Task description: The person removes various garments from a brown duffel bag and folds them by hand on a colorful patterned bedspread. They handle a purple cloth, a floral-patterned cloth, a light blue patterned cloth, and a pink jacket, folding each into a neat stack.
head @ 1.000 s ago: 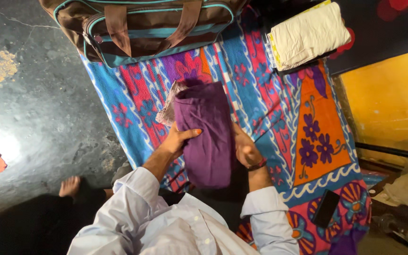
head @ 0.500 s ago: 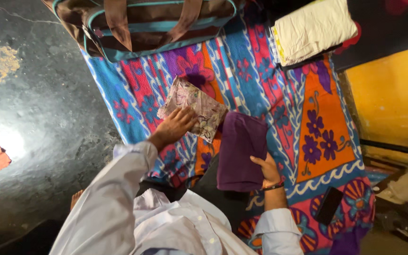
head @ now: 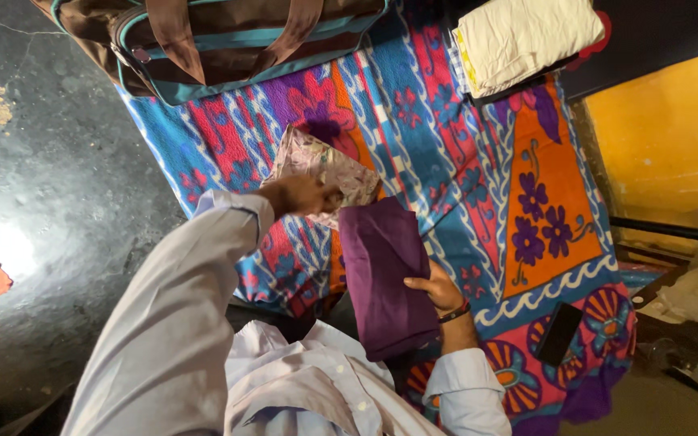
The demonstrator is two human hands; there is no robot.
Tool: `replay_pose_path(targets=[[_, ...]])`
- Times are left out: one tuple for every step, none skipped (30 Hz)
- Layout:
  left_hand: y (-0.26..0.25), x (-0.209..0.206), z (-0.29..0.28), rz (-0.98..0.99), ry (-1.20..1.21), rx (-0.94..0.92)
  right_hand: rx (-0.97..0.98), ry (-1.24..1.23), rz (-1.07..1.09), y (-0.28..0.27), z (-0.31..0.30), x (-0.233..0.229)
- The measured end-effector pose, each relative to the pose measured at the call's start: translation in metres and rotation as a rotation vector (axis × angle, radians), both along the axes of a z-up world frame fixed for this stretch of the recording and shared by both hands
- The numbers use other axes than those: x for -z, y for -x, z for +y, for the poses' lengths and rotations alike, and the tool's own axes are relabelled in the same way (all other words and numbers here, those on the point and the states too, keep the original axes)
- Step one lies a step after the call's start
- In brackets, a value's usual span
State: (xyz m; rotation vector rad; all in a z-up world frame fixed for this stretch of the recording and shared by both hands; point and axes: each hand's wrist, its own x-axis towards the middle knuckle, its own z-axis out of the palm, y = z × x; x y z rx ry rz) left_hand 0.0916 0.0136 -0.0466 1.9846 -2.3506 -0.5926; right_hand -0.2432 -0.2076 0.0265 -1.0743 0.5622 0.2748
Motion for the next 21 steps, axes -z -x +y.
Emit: replay_pose_path(targets=[[-0.006, 0.002, -0.01, 0.052, 0.026, -0.057, -0.012, -0.009, 0.0, 0.001, -0.001, 0.002], [-0.012, 0.003, -0.019, 0.103, 0.052, -0.117, -0.026, -0.018, -0.001, 0.002, -0.003, 0.004], [-0.016, 0.004, -0.029, 0.202, -0.027, -0.226, -0.05, -0.023, -0.016, 0.003, -0.004, 0.005], [-0.024, 0.004, -0.039, 0.298, -0.107, -0.333, -0.073, -0.028, -0.033, 0.003, -0.005, 0.006], [-0.036, 0.003, -0.049, 0.219, -0.045, -0.267, -0.096, -0.034, -0.05, 0.002, -0.005, 0.006], [-0.048, 0.001, -0.06, 0.142, 0.018, -0.2, -0.12, -0.068, -0.021, 0.001, -0.005, 0.006], [-0.06, -0.002, -0.073, 0.203, 0.131, -0.211, -0.143, -0.103, 0.007, -0.003, -0.005, 0.005], [-0.07, -0.006, -0.086, 0.263, 0.245, -0.22, -0.166, -0.136, 0.034, -0.009, -0.005, 0.004], [-0.08, -0.012, -0.096, 0.231, 0.124, -0.248, -0.247, -0.106, -0.013, -0.017, -0.003, 0.002], [-0.089, -0.02, -0.105, 0.199, 0.004, -0.275, -0.329, -0.075, -0.06, -0.029, -0.003, 0.0], [-0.091, -0.028, -0.112, 0.17, 0.013, -0.278, -0.412, -0.044, -0.107, -0.043, -0.002, -0.003], [-0.094, -0.037, -0.117, 0.139, 0.022, -0.282, -0.496, 0.05, -0.176, -0.061, -0.003, -0.008], [-0.095, -0.046, -0.121, 0.108, 0.031, -0.286, -0.579, 0.145, -0.245, -0.082, -0.004, -0.014], [-0.097, -0.055, -0.124, 0.065, 0.068, -0.258, -0.662, 0.242, -0.315, -0.104, -0.004, -0.022], [-0.099, -0.062, -0.127, 0.021, 0.106, -0.229, -0.692, 0.423, -0.344, -0.124, -0.005, -0.033], [-0.099, -0.067, -0.129, -0.022, 0.14, -0.201, -0.718, 0.601, -0.373, -0.142, -0.004, -0.045], [-0.099, -0.071, -0.132, -0.029, 0.141, -0.208, -0.741, 0.781, -0.4, -0.16, -0.002, -0.057], [-0.099, -0.073, -0.133, -0.037, 0.14, -0.216, -0.798, 0.907, -0.331, -0.178, 0.002, -0.066], [-0.1, -0.074, -0.133, -0.045, 0.139, -0.224, -0.853, 1.033, -0.26, -0.192, 0.01, -0.071], [-0.1, -0.075, -0.133, -0.046, 0.124, -0.226, -0.907, 1.147, -0.179, -0.204, 0.024, -0.068], [-0.1, -0.075, -0.133, -0.046, 0.11, -0.228, -0.96, 1.26, -0.095, -0.215, 0.042, -0.057]])
